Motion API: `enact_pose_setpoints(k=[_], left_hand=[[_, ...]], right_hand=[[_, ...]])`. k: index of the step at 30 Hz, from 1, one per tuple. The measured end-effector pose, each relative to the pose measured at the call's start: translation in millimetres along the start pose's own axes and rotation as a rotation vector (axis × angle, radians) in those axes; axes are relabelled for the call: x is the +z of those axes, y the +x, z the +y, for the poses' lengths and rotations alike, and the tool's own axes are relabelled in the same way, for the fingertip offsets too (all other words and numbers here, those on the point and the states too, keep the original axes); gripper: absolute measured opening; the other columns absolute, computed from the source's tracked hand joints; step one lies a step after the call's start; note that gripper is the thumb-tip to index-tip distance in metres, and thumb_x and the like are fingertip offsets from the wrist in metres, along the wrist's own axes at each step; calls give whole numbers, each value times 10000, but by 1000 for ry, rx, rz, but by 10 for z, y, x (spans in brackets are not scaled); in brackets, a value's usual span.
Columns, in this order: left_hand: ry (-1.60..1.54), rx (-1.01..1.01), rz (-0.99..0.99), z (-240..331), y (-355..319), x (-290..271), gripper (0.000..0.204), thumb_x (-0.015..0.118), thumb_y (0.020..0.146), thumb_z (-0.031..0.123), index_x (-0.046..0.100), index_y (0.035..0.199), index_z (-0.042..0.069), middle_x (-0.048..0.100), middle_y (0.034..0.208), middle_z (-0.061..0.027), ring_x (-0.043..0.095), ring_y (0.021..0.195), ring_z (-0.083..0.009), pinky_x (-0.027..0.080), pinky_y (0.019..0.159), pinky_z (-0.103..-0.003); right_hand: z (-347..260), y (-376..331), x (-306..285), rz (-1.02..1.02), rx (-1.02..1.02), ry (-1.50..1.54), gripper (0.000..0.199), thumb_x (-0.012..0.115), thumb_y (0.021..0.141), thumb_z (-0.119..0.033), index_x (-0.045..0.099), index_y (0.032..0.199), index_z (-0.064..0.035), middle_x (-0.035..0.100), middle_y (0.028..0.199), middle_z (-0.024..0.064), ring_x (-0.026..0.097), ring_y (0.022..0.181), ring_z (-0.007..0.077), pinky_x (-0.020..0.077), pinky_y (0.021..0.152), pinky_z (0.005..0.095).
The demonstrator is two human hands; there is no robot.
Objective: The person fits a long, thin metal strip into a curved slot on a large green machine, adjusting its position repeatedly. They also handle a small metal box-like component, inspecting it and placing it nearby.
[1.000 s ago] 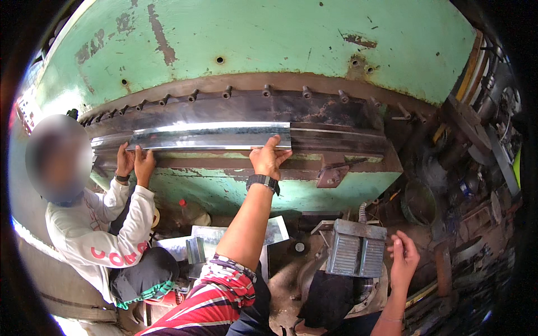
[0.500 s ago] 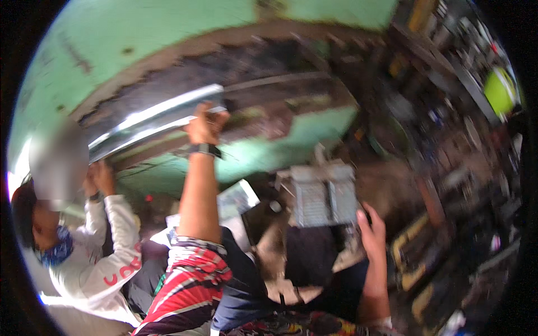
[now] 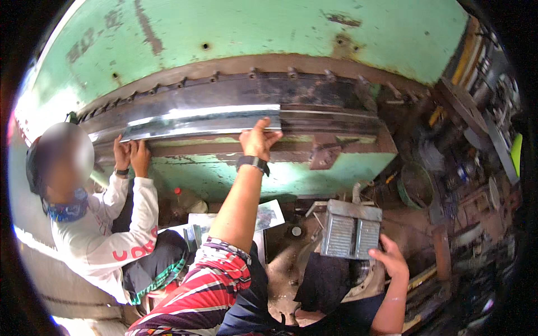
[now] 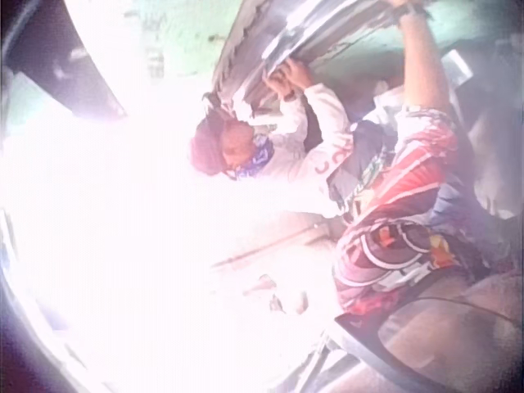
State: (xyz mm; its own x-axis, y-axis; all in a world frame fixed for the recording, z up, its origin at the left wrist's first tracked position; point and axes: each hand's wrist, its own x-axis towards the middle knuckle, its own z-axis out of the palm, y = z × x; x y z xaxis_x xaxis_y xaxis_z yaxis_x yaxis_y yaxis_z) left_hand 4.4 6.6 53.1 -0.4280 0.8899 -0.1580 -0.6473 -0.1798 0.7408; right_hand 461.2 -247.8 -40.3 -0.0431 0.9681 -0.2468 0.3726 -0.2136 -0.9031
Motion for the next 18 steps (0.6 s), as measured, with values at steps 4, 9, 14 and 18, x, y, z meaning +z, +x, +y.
enact_pose_setpoints(k=[4,9,14,18], left_hand=[[-31,40,62,51,73,-110,339,714,893,52,531,1100,-145,597,946,-242,663,719,-348,655,700,-483],[-25,32,76,69,117,-195,369,719,889,72,544,1118,-157,623,902,-251,690,695,-360,658,691,-459],[97,-30,54,169,61,-230,436,787,856,217,644,1159,-62,708,892,-197,723,788,-313,631,731,-401],[-41,11,23,112,-32,-121,387,751,868,130,560,1013,-174,642,851,-211,695,696,-307,635,610,-366]], right_hand=[[-57,159,190,0,14,21,693,825,781,-233,566,1354,59,622,1310,110,526,1249,215,359,1110,331],[-38,236,149,-91,20,-18,848,828,769,-298,479,1449,68,532,1463,240,503,1353,357,350,1165,452],[-445,54,304,-124,37,140,751,752,834,-177,452,1498,5,535,1464,188,523,1325,309,403,1119,438],[-669,-134,352,-112,134,86,673,691,972,-194,398,1518,69,494,1510,173,477,1354,280,368,1123,381]])
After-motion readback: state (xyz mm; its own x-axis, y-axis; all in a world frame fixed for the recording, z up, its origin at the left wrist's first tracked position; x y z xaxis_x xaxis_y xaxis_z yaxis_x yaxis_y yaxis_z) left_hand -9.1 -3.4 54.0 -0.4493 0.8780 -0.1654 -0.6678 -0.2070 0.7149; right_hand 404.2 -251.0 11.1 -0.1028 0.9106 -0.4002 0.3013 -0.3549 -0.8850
